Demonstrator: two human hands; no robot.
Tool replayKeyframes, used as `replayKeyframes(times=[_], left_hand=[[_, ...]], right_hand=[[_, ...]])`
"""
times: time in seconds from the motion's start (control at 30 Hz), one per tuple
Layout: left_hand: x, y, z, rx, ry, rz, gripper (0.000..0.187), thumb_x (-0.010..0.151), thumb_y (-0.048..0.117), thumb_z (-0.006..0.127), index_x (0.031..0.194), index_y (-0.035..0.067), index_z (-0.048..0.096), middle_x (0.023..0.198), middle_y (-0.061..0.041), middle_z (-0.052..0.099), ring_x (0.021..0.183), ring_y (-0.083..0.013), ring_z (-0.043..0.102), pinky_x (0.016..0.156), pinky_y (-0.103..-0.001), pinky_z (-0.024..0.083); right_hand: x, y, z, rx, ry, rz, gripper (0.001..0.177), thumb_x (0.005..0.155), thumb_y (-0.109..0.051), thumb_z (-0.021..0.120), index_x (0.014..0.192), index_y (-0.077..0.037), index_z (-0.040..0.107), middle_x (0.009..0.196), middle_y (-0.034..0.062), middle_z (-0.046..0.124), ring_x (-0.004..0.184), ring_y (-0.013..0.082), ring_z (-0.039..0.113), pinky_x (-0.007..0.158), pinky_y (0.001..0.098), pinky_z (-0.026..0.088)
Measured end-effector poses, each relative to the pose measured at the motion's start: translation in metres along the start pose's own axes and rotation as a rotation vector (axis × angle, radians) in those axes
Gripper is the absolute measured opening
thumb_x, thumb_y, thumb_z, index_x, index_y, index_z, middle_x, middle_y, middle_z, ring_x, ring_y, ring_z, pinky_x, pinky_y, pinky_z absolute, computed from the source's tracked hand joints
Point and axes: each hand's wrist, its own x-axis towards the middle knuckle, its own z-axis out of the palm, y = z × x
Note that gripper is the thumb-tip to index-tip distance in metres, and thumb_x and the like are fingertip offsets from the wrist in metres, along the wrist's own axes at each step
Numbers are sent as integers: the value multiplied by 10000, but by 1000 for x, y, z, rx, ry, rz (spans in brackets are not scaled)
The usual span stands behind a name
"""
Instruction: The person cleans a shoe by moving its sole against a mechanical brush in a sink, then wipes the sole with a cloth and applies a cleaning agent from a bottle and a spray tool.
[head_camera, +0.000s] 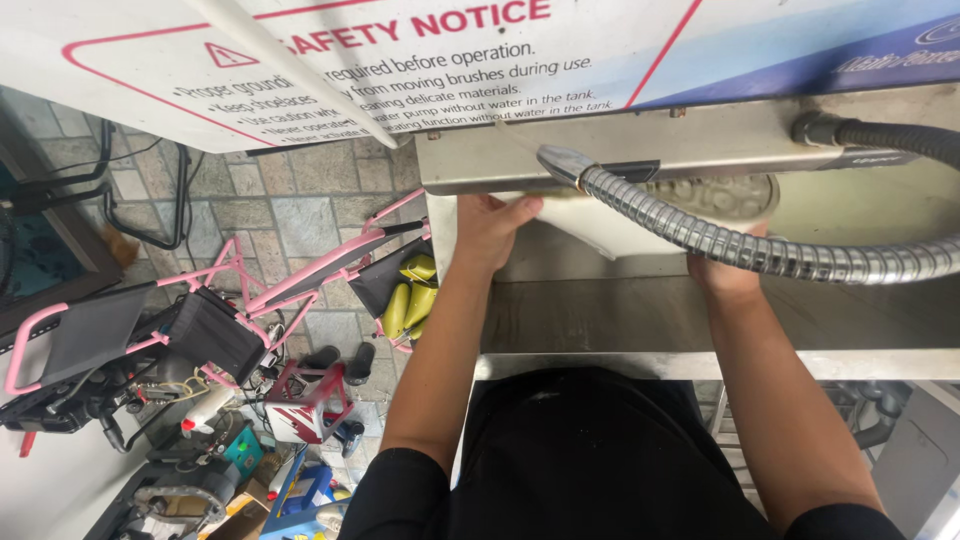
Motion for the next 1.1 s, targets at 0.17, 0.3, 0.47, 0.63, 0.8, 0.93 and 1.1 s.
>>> replayKeyframes(times=[0.17, 0.3, 0.47, 0.63, 0.8, 0.93, 1.1], left_hand=[[14, 9, 1, -28, -58, 43, 678, 788, -21, 900, 1358, -35, 532, 1246, -131, 628, 1197, -271, 624, 1035, -423, 533], [-8, 15, 3, 136, -19, 123, 733, 713, 17, 880, 1351, 58, 520, 1253, -62, 636, 1161, -200, 641, 999, -374, 547], [3, 22, 5, 39, -5, 86, 633, 781, 18, 920, 1305, -47, 571, 1211, -117, 649, 1124, -245, 640, 1032, -409, 530], [-16, 34, 12, 77, -35, 247, 725, 709, 94, 947, 1328, 21, 574, 1229, -70, 661, 1148, -209, 656, 1043, -375, 529], [-19, 46, 9, 87, 24, 233, 693, 747, 76, 945, 1331, -15, 583, 1253, -100, 668, 1165, -219, 648, 1054, -383, 516], [4, 48, 10, 114, 38, 207, 726, 718, 86, 956, 1328, 1, 571, 1242, -78, 654, 1176, -212, 639, 1046, -386, 518], [-9, 35, 6, 35, -25, 279, 749, 736, 78, 946, 1369, 26, 550, 1267, -71, 650, 1187, -210, 637, 1056, -375, 507]], right_hand=[[9, -13, 16, -72, -183, -99, 602, 1006, -123, 801, 1479, 4, 452, 1290, 83, 571, 1086, 148, 583, 888, 259, 509], [-3, -15, 37, -40, -180, -148, 788, 894, -271, 844, 1511, -37, 414, 1411, 74, 582, 1307, 193, 623, 1134, 346, 552], [5, -9, 35, -49, -195, -123, 627, 982, -186, 826, 1459, 14, 472, 1321, 104, 599, 1186, 199, 619, 1043, 319, 526], [0, 10, 20, 249, 66, 55, 648, 980, -211, 720, 1511, -28, 397, 1400, 147, 579, 1274, 258, 648, 1109, 411, 573], [-2, 40, 7, 56, -35, 8, 586, 1016, 35, 616, 1538, -63, 367, 1384, 119, 556, 1233, 217, 637, 1103, 388, 564], [24, 38, 0, 95, -133, -67, 487, 1103, 65, 617, 1442, -154, 344, 1164, 158, 599, 1064, 258, 684, 926, 432, 608], [6, 15, 7, -136, -56, -63, 597, 959, 111, 612, 1491, 8, 361, 1251, 118, 608, 1065, 208, 665, 928, 340, 589]])
